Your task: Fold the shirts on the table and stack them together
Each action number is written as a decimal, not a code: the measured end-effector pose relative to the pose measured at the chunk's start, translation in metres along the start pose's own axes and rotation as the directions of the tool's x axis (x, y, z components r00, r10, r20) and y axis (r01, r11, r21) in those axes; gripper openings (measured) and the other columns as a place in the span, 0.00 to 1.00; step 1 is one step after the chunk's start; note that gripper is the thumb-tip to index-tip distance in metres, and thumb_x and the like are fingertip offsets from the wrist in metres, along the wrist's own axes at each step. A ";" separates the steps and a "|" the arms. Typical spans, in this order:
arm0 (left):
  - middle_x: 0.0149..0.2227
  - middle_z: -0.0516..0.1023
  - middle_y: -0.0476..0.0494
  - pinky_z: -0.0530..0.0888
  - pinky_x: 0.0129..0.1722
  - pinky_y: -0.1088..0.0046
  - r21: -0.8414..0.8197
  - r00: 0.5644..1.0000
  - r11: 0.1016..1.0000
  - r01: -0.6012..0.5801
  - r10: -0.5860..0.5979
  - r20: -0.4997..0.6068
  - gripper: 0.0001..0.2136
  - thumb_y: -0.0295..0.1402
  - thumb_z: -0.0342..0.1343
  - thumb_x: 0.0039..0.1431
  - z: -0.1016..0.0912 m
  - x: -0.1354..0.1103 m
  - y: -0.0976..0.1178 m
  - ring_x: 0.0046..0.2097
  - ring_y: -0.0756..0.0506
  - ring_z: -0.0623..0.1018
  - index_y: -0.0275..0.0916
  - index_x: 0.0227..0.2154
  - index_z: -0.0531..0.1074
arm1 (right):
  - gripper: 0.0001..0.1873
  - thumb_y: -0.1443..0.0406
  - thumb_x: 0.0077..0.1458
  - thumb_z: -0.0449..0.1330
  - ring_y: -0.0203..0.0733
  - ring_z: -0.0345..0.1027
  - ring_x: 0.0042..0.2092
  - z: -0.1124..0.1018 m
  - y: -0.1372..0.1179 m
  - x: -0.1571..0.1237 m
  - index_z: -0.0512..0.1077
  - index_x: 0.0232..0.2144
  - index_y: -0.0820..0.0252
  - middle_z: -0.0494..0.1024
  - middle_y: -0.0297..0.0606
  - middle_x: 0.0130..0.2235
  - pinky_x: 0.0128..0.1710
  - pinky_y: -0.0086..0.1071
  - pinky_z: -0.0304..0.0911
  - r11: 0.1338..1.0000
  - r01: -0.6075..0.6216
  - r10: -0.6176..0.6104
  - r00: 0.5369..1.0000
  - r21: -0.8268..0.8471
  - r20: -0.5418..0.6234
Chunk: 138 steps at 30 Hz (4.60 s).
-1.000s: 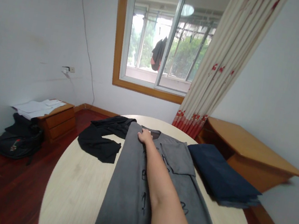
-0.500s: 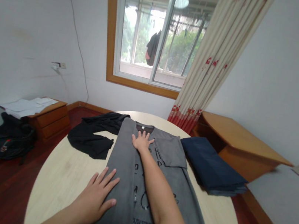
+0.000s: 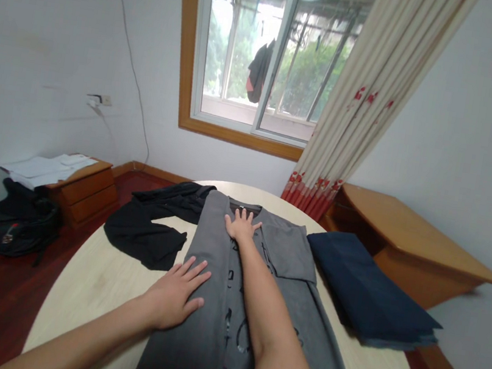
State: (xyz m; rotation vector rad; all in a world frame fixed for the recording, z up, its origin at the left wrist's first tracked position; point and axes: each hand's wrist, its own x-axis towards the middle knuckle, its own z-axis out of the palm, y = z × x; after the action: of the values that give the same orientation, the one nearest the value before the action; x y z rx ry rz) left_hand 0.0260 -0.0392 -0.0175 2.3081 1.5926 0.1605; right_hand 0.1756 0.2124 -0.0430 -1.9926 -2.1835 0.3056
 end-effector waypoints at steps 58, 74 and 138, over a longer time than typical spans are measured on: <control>0.46 0.76 0.39 0.71 0.51 0.62 -0.121 0.926 0.939 -0.323 0.286 -0.247 0.10 0.39 0.53 0.64 0.029 -0.208 0.037 0.49 0.41 0.73 0.39 0.42 0.73 | 0.20 0.54 0.63 0.55 0.49 0.64 0.61 -0.038 0.044 -0.396 0.76 0.52 0.53 0.72 0.45 0.59 0.62 0.46 0.57 0.730 0.549 -0.573 0.816 0.407 -0.073; 0.40 0.74 0.41 0.74 0.42 0.64 -0.205 0.897 0.976 -0.073 -0.026 -0.442 0.12 0.31 0.53 0.59 0.045 -0.204 0.039 0.41 0.41 0.76 0.40 0.46 0.70 | 0.10 0.62 0.55 0.60 0.42 0.73 0.42 -0.036 -0.005 -0.395 0.79 0.36 0.61 0.79 0.42 0.40 0.45 0.36 0.67 0.377 0.449 -0.406 0.866 0.810 -0.291; 0.71 0.47 0.33 0.47 0.68 0.56 0.394 0.983 0.917 0.066 0.008 -0.182 0.36 0.52 0.33 0.68 -0.042 0.231 -0.082 0.72 0.36 0.48 0.29 0.68 0.53 | 0.37 0.48 0.64 0.51 0.50 0.39 0.72 -0.029 0.005 -0.269 0.54 0.68 0.60 0.51 0.46 0.70 0.70 0.56 0.32 0.688 0.672 -0.711 0.700 0.274 0.071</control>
State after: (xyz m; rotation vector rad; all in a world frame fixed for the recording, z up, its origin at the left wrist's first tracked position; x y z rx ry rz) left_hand 0.0268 0.2094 -0.0273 2.6354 1.8976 0.0382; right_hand 0.2125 -0.0542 -0.0128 -0.9183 -2.6673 0.5890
